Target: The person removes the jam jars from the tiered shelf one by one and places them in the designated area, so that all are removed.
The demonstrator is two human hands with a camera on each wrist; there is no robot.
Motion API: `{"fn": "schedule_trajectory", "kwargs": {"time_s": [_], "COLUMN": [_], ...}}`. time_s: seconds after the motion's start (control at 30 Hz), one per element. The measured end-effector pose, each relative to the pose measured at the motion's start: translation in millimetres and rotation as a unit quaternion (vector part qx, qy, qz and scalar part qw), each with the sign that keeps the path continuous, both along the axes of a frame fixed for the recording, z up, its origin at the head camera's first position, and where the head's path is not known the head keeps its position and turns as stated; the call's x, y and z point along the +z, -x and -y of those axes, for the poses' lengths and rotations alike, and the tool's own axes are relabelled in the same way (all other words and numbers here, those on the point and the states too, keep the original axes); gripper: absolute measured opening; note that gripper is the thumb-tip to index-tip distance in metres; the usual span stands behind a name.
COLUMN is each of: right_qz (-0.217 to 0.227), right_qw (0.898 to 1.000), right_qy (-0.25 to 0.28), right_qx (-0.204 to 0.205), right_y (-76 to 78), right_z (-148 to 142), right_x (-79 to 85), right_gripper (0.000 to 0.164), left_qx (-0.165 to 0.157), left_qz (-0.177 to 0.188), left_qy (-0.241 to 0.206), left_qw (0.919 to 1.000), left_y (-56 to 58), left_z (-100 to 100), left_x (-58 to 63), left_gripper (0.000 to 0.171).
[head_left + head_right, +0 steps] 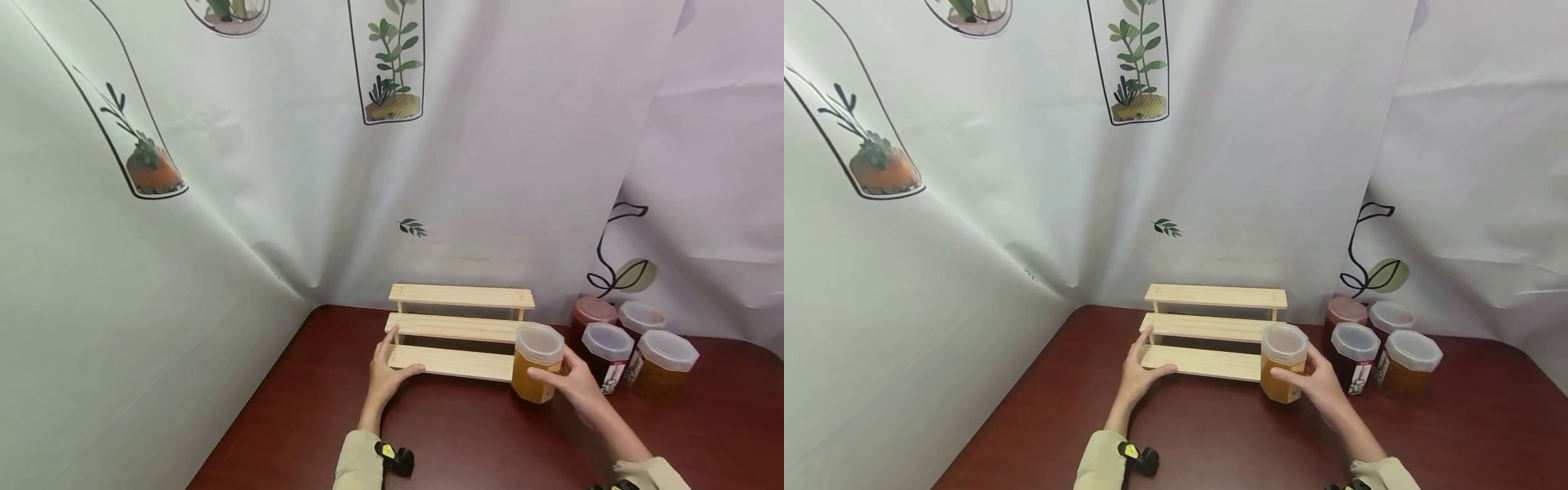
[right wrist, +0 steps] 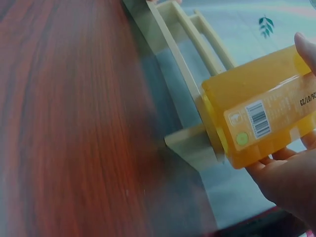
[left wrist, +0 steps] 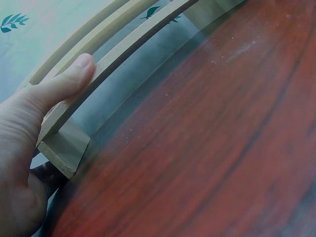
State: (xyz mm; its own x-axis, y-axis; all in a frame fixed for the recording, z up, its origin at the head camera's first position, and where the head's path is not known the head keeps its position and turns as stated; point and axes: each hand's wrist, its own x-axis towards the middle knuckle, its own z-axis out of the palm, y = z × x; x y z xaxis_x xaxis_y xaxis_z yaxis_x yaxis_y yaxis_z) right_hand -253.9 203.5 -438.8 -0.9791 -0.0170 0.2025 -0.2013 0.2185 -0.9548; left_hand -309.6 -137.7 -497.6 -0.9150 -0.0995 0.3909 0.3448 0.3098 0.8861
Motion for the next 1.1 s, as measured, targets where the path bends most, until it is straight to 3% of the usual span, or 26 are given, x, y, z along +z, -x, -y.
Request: {"fn": "schedule_trajectory", "kwargs": {"time_s": [0.27,0.5,0.63,0.9,1.1], "right_qz": [0.029,0.050,0.047,0.032,0.058], "right_qw": [0.998,0.995,0.996,0.994,0.991], "right_qy": [-0.015,-0.059,-0.056,-0.068,-0.073], "right_qx": [-0.050,-0.055,-0.056,-0.077,-0.092], "right_y": [-14.2,-19.9,-24.8,-40.0,-44.6], "right_z": [-28,-50,-64,-100,-121], "right_x": [-3.7,3.1,3.2,-6.0,-16.2], "right_gripper": [0.052,0.052,0.045,0.052,0.053], "left_qx": [-0.007,-0.001,0.000,0.002,0.006], "left_qz": [-0.004,-0.013,-0.012,-0.004,-0.007], "left_qy": [0.007,0.016,0.015,0.015,0.019], "left_qw": [0.9999,0.9998,0.9998,0.9999,0.9998], "left_y": [-2.5,-0.9,-0.8,-0.4,1.5], "left_z": [1,4,4,3,5], "left_x": [-1.3,0.4,-0.4,-0.4,-0.7], "left_gripper": [0.095,0.094,0.094,0.096,0.095]}}
